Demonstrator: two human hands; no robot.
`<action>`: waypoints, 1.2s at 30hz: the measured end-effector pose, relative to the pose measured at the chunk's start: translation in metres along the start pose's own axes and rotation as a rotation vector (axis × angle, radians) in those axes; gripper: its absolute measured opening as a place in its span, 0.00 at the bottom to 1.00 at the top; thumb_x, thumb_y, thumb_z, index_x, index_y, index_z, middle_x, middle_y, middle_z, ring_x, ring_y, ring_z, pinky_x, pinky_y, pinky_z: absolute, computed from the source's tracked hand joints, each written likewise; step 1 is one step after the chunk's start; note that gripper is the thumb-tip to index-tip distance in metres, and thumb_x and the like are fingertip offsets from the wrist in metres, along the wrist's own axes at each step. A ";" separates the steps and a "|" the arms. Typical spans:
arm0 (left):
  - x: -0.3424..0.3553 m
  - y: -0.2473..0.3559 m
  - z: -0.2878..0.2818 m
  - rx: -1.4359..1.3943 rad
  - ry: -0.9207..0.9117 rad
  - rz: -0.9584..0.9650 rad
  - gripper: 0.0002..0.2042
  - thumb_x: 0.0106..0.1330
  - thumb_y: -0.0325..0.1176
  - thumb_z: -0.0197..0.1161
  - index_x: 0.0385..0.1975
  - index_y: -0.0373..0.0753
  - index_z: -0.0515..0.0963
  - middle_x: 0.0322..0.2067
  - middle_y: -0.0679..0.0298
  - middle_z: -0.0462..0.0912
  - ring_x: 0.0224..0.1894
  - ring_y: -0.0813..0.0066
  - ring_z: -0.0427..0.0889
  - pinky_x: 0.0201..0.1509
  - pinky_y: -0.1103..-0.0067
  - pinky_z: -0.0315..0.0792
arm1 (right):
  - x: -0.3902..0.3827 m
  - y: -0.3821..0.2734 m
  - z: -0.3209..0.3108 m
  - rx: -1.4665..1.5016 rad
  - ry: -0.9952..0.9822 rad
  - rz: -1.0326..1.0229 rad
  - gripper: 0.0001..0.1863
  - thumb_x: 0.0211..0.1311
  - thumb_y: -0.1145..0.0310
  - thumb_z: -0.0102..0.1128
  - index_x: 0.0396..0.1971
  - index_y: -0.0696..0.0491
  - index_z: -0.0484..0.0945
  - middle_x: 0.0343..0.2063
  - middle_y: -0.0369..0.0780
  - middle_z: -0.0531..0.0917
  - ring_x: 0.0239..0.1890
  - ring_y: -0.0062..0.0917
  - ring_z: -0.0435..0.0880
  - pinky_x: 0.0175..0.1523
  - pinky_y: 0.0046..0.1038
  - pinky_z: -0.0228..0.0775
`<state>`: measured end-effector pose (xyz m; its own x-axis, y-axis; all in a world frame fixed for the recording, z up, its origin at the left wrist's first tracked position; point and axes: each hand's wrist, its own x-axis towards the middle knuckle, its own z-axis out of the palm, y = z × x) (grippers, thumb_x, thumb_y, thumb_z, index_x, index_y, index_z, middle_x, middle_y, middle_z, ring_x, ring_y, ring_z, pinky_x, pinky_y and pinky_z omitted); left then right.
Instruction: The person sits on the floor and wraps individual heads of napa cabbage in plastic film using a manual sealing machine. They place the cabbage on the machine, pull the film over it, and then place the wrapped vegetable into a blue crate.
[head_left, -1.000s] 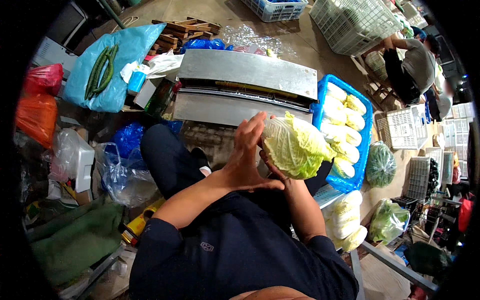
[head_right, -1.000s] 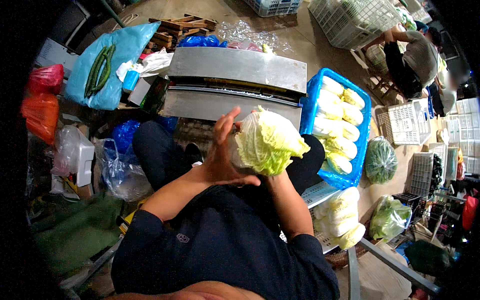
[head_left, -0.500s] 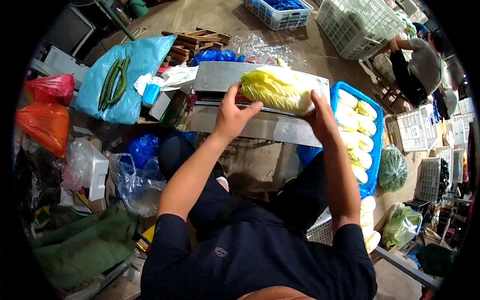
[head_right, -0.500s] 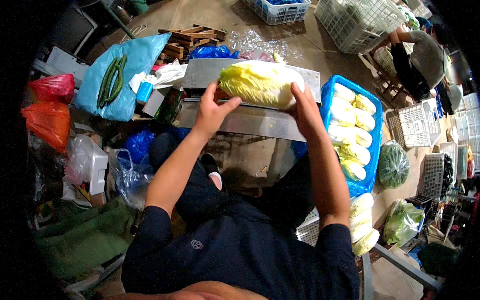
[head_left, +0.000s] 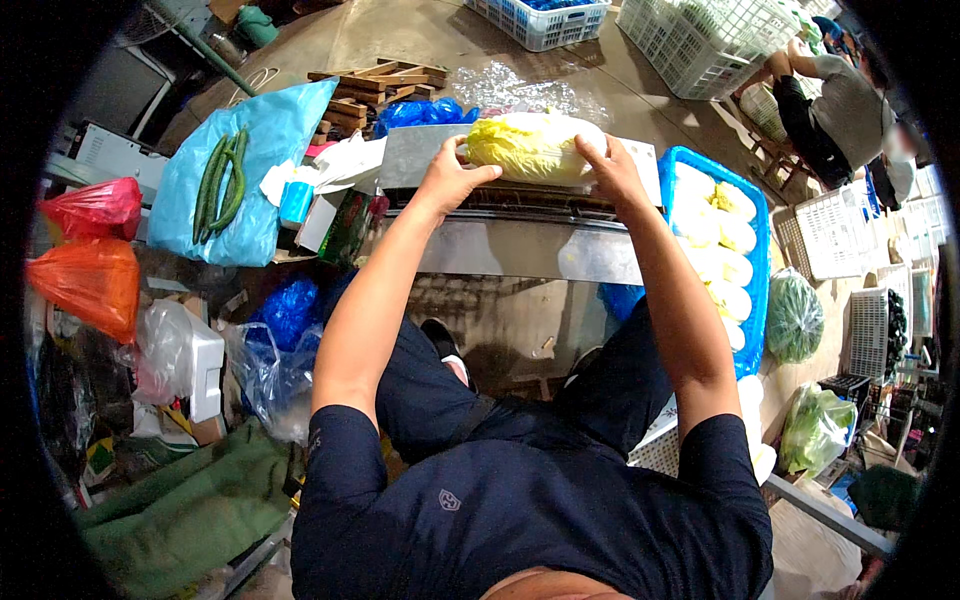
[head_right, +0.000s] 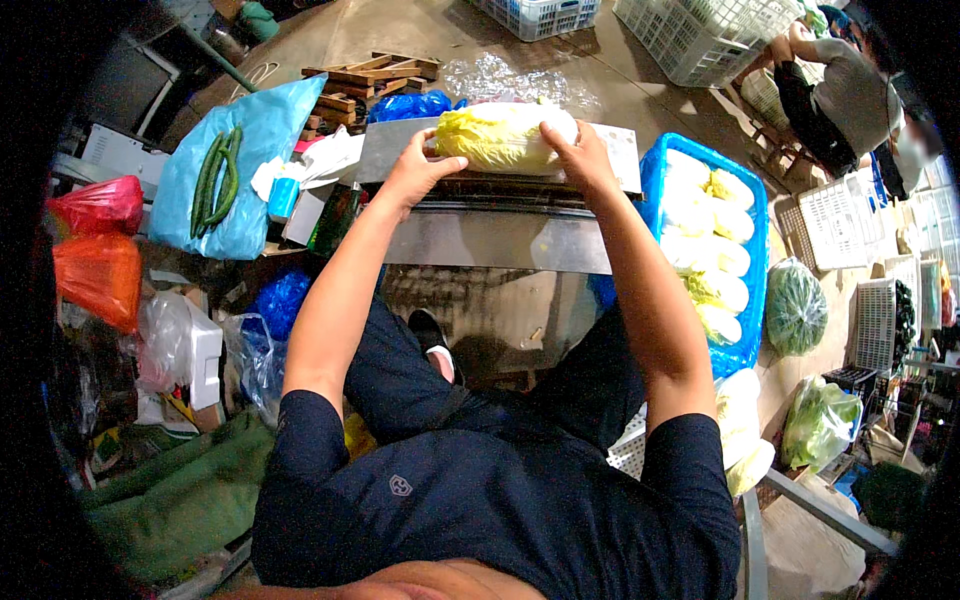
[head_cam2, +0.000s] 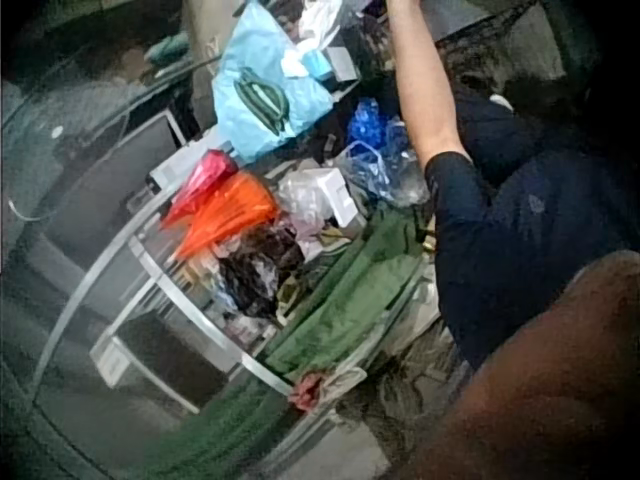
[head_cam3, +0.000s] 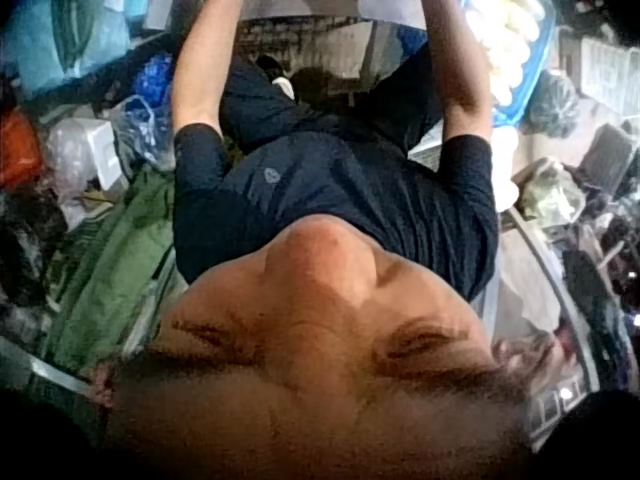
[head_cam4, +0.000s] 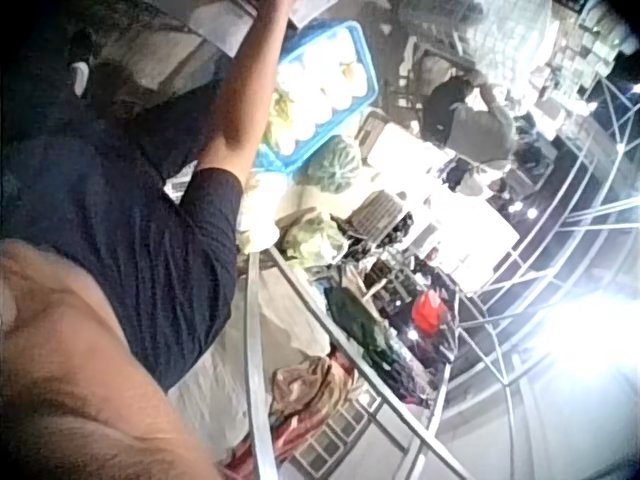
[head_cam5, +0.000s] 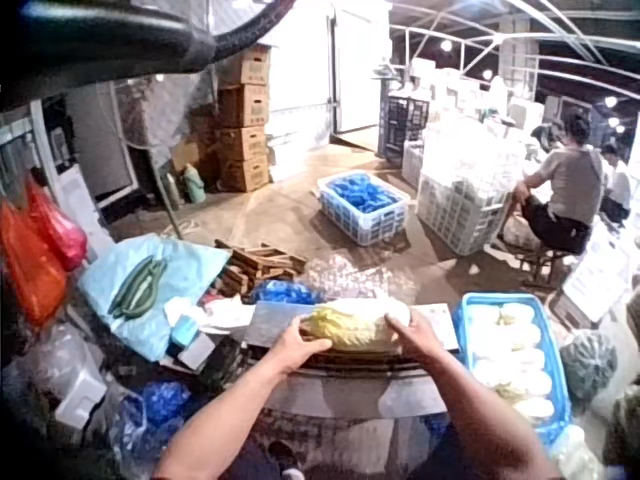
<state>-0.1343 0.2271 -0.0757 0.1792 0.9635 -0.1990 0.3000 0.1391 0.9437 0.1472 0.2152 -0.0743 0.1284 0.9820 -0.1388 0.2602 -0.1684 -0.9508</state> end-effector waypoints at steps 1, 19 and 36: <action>-0.001 -0.001 0.000 -0.006 0.000 0.006 0.43 0.56 0.42 0.76 0.69 0.35 0.61 0.57 0.51 0.75 0.58 0.65 0.76 0.63 0.70 0.69 | -0.002 -0.001 -0.002 0.034 -0.011 0.007 0.31 0.65 0.46 0.65 0.54 0.59 0.78 0.41 0.42 0.86 0.37 0.25 0.83 0.38 0.28 0.75; -0.046 -0.018 -0.027 -0.023 -0.165 -0.363 0.27 0.75 0.49 0.53 0.66 0.36 0.70 0.59 0.58 0.79 0.37 0.70 0.87 0.35 0.77 0.76 | -0.062 0.045 -0.072 0.198 -0.284 0.480 0.29 0.71 0.45 0.57 0.60 0.50 0.76 0.56 0.40 0.79 0.32 0.23 0.84 0.32 0.22 0.73; -0.169 -0.019 -0.060 -0.348 0.008 -0.152 0.14 0.74 0.37 0.57 0.40 0.32 0.83 0.38 0.59 0.87 0.38 0.74 0.87 0.37 0.80 0.77 | -0.173 0.028 -0.093 0.345 -0.196 0.276 0.20 0.73 0.54 0.55 0.42 0.58 0.82 0.38 0.40 0.86 0.29 0.20 0.82 0.35 0.21 0.72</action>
<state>-0.2264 0.0759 -0.0439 0.1492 0.9273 -0.3432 -0.0140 0.3490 0.9370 0.2214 0.0330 -0.0510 -0.0431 0.9079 -0.4169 -0.0949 -0.4191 -0.9030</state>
